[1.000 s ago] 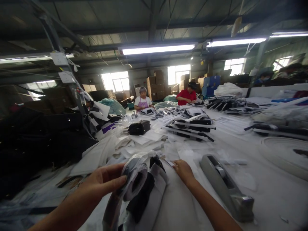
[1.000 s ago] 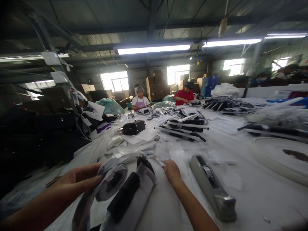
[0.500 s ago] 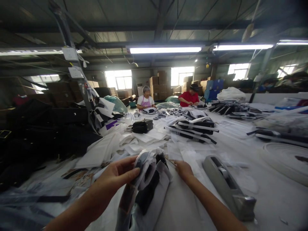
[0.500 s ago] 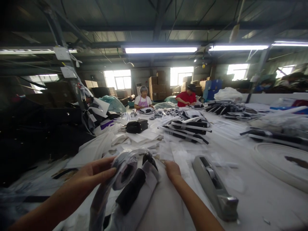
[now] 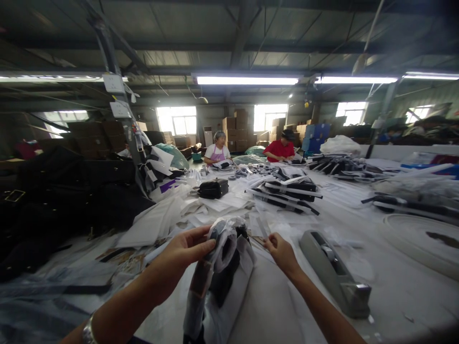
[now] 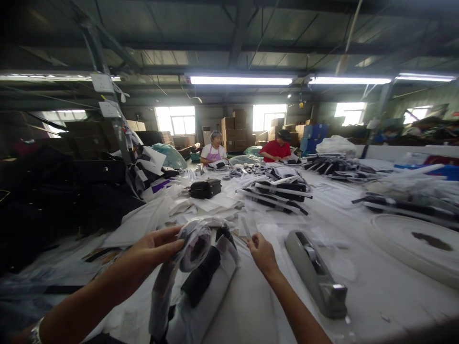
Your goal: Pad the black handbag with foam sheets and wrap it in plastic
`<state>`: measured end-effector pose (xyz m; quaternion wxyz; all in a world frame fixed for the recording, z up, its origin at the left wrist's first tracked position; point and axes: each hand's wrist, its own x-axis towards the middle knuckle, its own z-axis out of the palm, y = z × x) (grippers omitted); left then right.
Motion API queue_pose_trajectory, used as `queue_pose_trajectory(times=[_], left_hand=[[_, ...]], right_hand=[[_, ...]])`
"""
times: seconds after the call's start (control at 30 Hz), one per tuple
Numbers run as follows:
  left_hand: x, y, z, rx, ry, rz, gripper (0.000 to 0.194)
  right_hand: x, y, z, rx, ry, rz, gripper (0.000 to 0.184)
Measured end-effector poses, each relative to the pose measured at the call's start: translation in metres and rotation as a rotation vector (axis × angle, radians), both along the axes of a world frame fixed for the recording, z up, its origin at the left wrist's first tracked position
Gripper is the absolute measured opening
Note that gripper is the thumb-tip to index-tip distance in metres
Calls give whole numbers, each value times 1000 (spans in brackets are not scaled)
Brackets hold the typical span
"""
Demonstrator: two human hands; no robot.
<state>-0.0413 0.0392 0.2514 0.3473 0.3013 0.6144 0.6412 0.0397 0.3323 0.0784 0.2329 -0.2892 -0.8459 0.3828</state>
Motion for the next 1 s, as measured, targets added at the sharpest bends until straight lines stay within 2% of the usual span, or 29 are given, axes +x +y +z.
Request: queue_pose_trajectory(times=[0.1, 0.2, 0.27, 0.43, 0.57, 0.67, 0.77, 0.87, 1.0], left_hand=[[-1, 0, 0, 4, -26, -5, 52], [1, 1, 3, 5, -39, -39, 49], [3, 1, 4, 5, -41, -67, 48], [8, 3, 5, 4, -16, -59, 47], [7, 3, 3, 0, 23, -67, 45], [5, 3, 1, -5, 66, -68, 44], [4, 3, 2, -10, 120, -72, 44], [6, 2, 4, -11, 159, -70, 45], [9, 4, 7, -34, 169, -57, 49]], right_hand=[[29, -27, 17, -182, 216, 84, 39], [53, -58, 29, -463, 460, 155, 46], [63, -76, 34, -611, 548, 182, 48], [68, -108, 40, -736, 540, 276, 47], [63, -121, 45, -863, 518, 237, 47], [58, -123, 48, -869, 493, 251, 51], [54, -119, 49, -748, 439, 336, 48], [53, -111, 54, -573, 359, 342, 40], [52, -107, 69, -541, 353, 347, 37]])
